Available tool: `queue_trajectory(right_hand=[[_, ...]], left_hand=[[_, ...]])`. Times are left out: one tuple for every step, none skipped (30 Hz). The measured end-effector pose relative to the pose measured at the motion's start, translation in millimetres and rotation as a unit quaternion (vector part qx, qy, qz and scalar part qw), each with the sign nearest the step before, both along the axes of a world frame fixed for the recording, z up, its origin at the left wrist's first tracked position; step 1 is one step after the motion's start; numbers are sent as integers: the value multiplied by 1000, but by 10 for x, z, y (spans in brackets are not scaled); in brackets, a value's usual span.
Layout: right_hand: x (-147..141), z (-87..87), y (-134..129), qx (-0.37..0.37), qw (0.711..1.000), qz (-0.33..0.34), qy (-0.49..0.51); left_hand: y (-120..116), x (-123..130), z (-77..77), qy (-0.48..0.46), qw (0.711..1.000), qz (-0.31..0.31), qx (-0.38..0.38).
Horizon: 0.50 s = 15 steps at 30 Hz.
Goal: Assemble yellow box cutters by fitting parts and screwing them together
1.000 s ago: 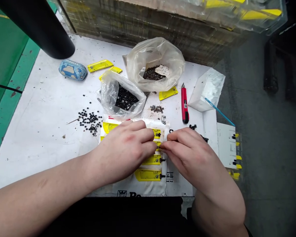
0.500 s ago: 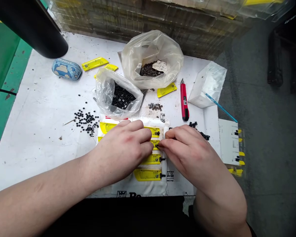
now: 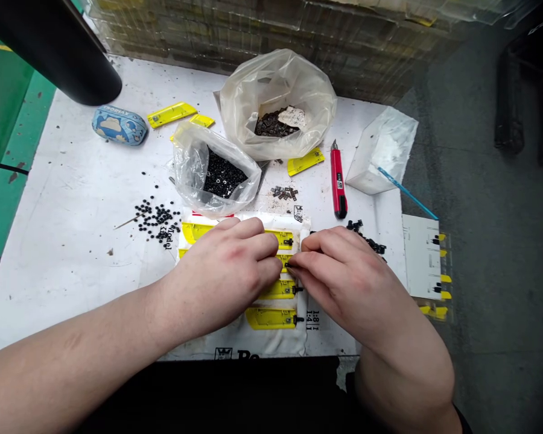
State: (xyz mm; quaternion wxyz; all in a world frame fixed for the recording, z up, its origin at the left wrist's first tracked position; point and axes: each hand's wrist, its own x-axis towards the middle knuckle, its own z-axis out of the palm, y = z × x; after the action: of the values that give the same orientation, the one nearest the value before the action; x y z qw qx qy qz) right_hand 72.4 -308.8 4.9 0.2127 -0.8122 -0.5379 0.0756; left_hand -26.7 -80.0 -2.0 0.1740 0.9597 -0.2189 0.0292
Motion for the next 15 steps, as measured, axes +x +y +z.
queue_trajectory(right_hand=[[-3, 1, 4, -2, 1000, 0, -1], [-5, 1, 8, -4, 1000, -1, -2], [-6, 1, 10, -5, 1000, -1, -2], [-6, 0, 12, -6, 1000, 0, -3], [-6, -2, 12, -5, 1000, 1, -4], [-4, -4, 10, -3, 1000, 1, -4], [-2, -6, 8, 0, 1000, 2, -5], [-1, -7, 5, 1, 1000, 2, -6], [1, -8, 2, 3, 1000, 3, -5], [3, -9, 0, 4, 1000, 3, -5], [4, -9, -2, 4, 1000, 4, -3], [4, -10, -3, 4, 1000, 4, -2], [4, -11, -3, 4, 1000, 4, -2], [5, -12, -2, 4, 1000, 4, -1], [5, -14, -2, 4, 1000, 4, -1]], left_hand=[[-1, 2, -2, -3, 1000, 1, 0], [-3, 4, -4, -5, 1000, 1, 1], [-4, 5, -5, -6, 1000, 2, 0], [-4, 6, -6, -6, 1000, 2, 0], [-4, 5, -6, -5, 1000, 1, -1], [-3, 4, -5, -4, 1000, 1, -1], [-2, 3, -5, -3, 1000, 1, -1], [-1, 1, -4, -3, 1000, 1, 0], [1, -1, -4, -4, 1000, 1, 0], [1, -2, -4, -4, 1000, 1, 1], [2, -3, -6, -4, 1000, 1, 0], [2, -3, -7, -4, 1000, 1, 0], [2, -3, -9, -3, 1000, 2, -2], [1, -3, -11, -3, 1000, 2, -2], [1, -2, -13, -3, 1000, 1, -3]])
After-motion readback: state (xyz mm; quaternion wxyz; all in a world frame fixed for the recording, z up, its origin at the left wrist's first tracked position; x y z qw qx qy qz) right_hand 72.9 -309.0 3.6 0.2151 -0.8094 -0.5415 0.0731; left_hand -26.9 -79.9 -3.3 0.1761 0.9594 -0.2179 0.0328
